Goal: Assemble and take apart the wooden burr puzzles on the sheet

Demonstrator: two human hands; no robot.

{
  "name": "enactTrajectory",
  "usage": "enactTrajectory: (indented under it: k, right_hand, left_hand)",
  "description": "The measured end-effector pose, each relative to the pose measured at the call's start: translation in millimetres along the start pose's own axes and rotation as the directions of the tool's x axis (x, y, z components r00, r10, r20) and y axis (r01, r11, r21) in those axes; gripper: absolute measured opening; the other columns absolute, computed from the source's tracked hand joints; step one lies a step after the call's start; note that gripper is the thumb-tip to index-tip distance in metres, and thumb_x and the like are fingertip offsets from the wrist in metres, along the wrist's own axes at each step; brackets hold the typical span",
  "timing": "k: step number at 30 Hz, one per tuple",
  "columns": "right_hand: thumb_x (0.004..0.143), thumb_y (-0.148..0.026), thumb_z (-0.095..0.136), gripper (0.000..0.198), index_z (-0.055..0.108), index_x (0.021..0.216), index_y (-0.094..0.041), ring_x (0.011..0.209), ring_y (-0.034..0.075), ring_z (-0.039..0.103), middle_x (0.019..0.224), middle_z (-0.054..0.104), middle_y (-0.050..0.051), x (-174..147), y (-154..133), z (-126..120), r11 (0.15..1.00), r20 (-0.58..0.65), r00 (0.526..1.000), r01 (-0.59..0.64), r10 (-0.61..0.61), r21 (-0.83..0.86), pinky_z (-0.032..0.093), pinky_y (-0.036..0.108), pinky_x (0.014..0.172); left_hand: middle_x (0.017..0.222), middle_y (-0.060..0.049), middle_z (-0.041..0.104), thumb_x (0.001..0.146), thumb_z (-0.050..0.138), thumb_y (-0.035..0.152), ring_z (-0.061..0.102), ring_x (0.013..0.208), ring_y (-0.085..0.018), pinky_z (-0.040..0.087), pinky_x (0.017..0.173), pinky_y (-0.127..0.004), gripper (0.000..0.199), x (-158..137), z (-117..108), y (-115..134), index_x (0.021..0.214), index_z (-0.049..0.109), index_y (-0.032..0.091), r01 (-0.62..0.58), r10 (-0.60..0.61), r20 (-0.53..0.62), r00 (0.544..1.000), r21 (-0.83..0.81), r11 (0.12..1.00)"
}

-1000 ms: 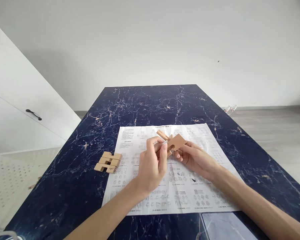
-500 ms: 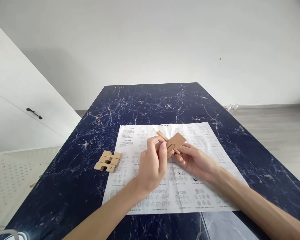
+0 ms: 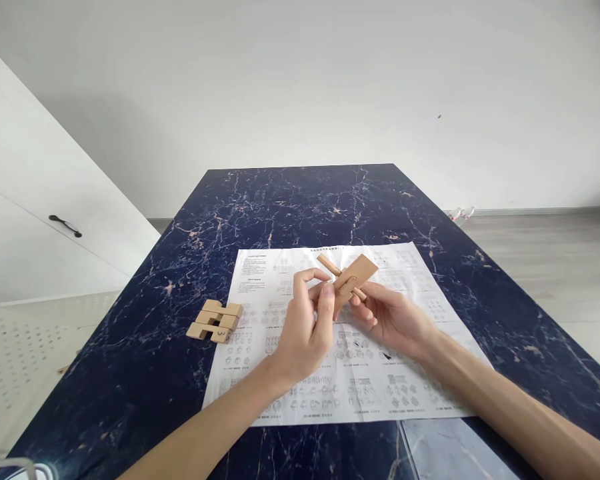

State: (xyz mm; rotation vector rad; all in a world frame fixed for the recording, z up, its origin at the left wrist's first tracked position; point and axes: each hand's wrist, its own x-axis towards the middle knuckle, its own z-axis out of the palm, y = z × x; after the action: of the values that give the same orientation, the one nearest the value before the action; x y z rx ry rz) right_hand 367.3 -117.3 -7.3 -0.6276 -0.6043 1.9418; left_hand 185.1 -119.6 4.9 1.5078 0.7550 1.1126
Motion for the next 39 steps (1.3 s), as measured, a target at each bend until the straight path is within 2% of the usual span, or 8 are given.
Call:
enactTrajectory:
  k: [4,8,13,19,24,28,32,39]
  right_hand:
    - [0.094,-0.037,0.082,0.031,0.069,0.074,-0.017,0.048,0.005,0.039,0.065,0.055,-0.003,-2.5,-0.2,2.7,0.999,0.02,1.0,-0.019,0.02,-0.051,0.039,0.016,0.047]
    - [0.1,-0.037,0.075,0.028,0.069,0.081,-0.018,0.048,0.005,0.03,0.067,0.051,-0.004,-3.8,0.1,4.1,0.996,0.032,0.999,0.003,0.0,-0.093,0.035,0.018,0.048]
    - [0.106,-0.034,0.066,0.019,0.069,0.093,-0.019,0.05,0.007,0.02,0.07,0.046,-0.005,-3.1,2.6,2.8,0.991,0.021,1.0,0.025,-0.023,-0.128,0.029,0.02,0.047]
    - [0.108,-0.032,0.065,0.017,0.067,0.099,-0.018,0.053,0.006,0.02,0.073,0.047,-0.004,-1.9,5.0,2.4,0.991,0.035,0.998,0.058,-0.054,-0.12,0.024,0.019,0.049]
    - [0.11,-0.033,0.062,0.018,0.064,0.1,-0.018,0.053,0.006,0.02,0.073,0.049,-0.004,-3.2,4.5,3.2,0.992,0.044,0.998,0.043,-0.038,-0.119,0.023,0.02,0.05]
    - [0.109,-0.033,0.064,0.022,0.062,0.093,-0.018,0.051,0.006,0.02,0.073,0.05,-0.004,-4.7,2.5,6.2,0.99,0.05,0.998,0.041,-0.034,-0.135,0.024,0.021,0.049]
    - [0.107,-0.035,0.067,0.025,0.06,0.09,-0.018,0.051,0.005,0.02,0.072,0.051,-0.004,-4.4,1.3,6.6,0.986,0.051,0.998,0.043,-0.036,-0.159,0.024,0.021,0.049]
    - [0.106,-0.033,0.068,0.019,0.061,0.097,-0.018,0.049,0.005,0.019,0.072,0.053,-0.005,-2.7,3.4,2.6,0.99,0.042,0.999,0.032,-0.026,-0.135,0.024,0.021,0.049]
  left_hand:
    - [0.07,0.006,0.051,0.114,0.044,0.042,0.046,0.062,-0.014,0.034,0.055,-0.028,0.017,1.4,-0.2,-1.3,0.119,0.039,0.027,0.032,-0.032,-0.007,0.999,-0.02,0.999]
    - [0.076,0.004,0.058,0.113,0.044,0.045,0.042,0.06,-0.013,0.031,0.053,-0.027,0.019,3.4,-1.3,-2.6,0.115,0.035,0.028,0.087,-0.088,-0.024,0.996,-0.024,0.996]
    - [0.077,0.005,0.058,0.113,0.046,0.044,0.039,0.059,-0.012,0.03,0.053,-0.025,0.02,5.8,-3.0,-3.0,0.111,0.034,0.027,0.1,-0.101,-0.031,0.994,-0.018,0.995]
    - [0.07,0.008,0.05,0.113,0.046,0.043,0.041,0.06,-0.012,0.032,0.055,-0.025,0.018,7.1,-3.3,-0.9,0.111,0.036,0.027,0.117,-0.114,-0.09,0.989,0.028,0.993]
    - [0.071,0.007,0.051,0.113,0.045,0.044,0.037,0.058,-0.012,0.03,0.052,-0.026,0.02,6.3,-2.2,1.8,0.108,0.039,0.026,0.092,-0.083,-0.13,0.988,0.058,0.994]
    - [0.072,0.007,0.049,0.113,0.044,0.044,0.042,0.063,-0.013,0.036,0.057,-0.026,0.018,6.7,-4.1,-0.2,0.109,0.04,0.027,0.041,-0.035,-0.148,0.988,0.033,0.999]
    - [0.071,0.007,0.046,0.114,0.043,0.044,0.043,0.063,-0.013,0.037,0.058,-0.026,0.017,7.3,-5.0,-2.7,0.111,0.04,0.027,0.048,-0.046,-0.161,0.986,0.01,0.999]
    - [0.074,0.005,0.052,0.114,0.042,0.047,0.047,0.065,-0.013,0.038,0.058,-0.026,0.021,7.6,-5.4,-1.0,0.112,0.041,0.027,0.086,-0.088,-0.15,0.985,-0.022,0.996]
